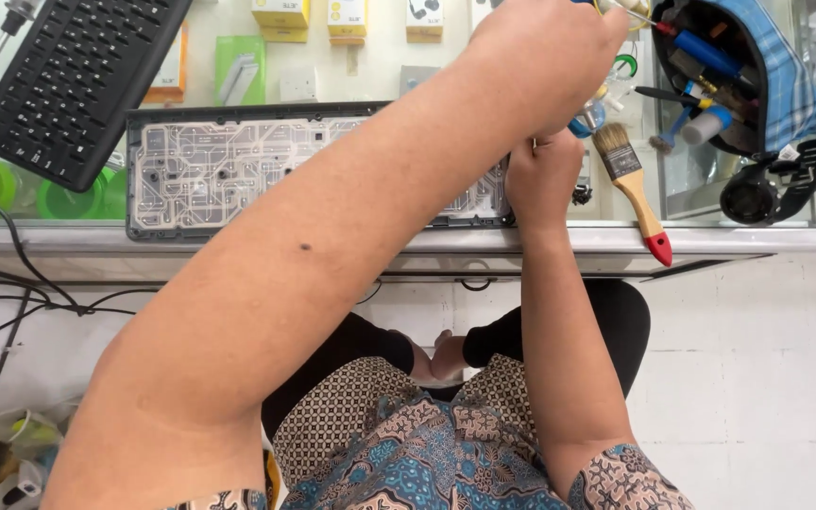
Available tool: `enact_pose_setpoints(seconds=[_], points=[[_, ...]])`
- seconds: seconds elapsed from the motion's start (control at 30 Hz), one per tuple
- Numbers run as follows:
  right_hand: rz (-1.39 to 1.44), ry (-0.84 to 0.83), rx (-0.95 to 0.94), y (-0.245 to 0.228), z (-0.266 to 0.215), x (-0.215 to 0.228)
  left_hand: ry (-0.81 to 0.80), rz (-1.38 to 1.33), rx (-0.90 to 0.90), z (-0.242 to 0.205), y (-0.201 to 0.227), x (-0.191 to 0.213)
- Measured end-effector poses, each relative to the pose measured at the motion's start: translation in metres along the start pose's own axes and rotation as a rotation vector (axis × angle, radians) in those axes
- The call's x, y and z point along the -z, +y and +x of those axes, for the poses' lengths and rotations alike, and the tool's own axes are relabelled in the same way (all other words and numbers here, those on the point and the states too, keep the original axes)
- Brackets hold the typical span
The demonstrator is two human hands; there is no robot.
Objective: Disassembling a computer keyboard to remove the internal membrane and cleaning the plastic casing with a brush before inspecting the ribbon cable.
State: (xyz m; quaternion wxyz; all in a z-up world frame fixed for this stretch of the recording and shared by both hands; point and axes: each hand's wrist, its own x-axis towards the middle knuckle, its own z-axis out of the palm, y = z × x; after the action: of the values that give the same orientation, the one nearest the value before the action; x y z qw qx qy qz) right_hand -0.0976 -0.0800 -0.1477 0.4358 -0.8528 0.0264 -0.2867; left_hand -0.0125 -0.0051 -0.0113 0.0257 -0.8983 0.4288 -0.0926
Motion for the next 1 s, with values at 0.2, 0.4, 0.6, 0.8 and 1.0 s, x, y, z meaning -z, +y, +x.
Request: enact_pose_setpoints(seconds=[0.2,0.4,0.6,0.8,1.0], points=[[0.080,-0.082,-0.052,-0.028,0.004,0.008,-0.015,0.199,0.062,0.006,-0.012,-0.013],[0.006,0.032,-0.037,-0.002,-0.001,-0.002,-0.117,0.025,0.106,-0.003,-0.010,-0.008],[0.144,-0.004,0.080,-0.032,0.004,0.008,0.135,0.302,0.033,-0.022,-0.030,-0.016],[0.257,0.015,-0.134,-0.040,0.002,0.010,0.292,-0.078,0.385,-0.057,-0.049,-0.006],[0.028,-0.078,-0.027,-0.047,0.002,0.012,0.320,-0.729,0.692,-0.175,-0.074,0.023]])
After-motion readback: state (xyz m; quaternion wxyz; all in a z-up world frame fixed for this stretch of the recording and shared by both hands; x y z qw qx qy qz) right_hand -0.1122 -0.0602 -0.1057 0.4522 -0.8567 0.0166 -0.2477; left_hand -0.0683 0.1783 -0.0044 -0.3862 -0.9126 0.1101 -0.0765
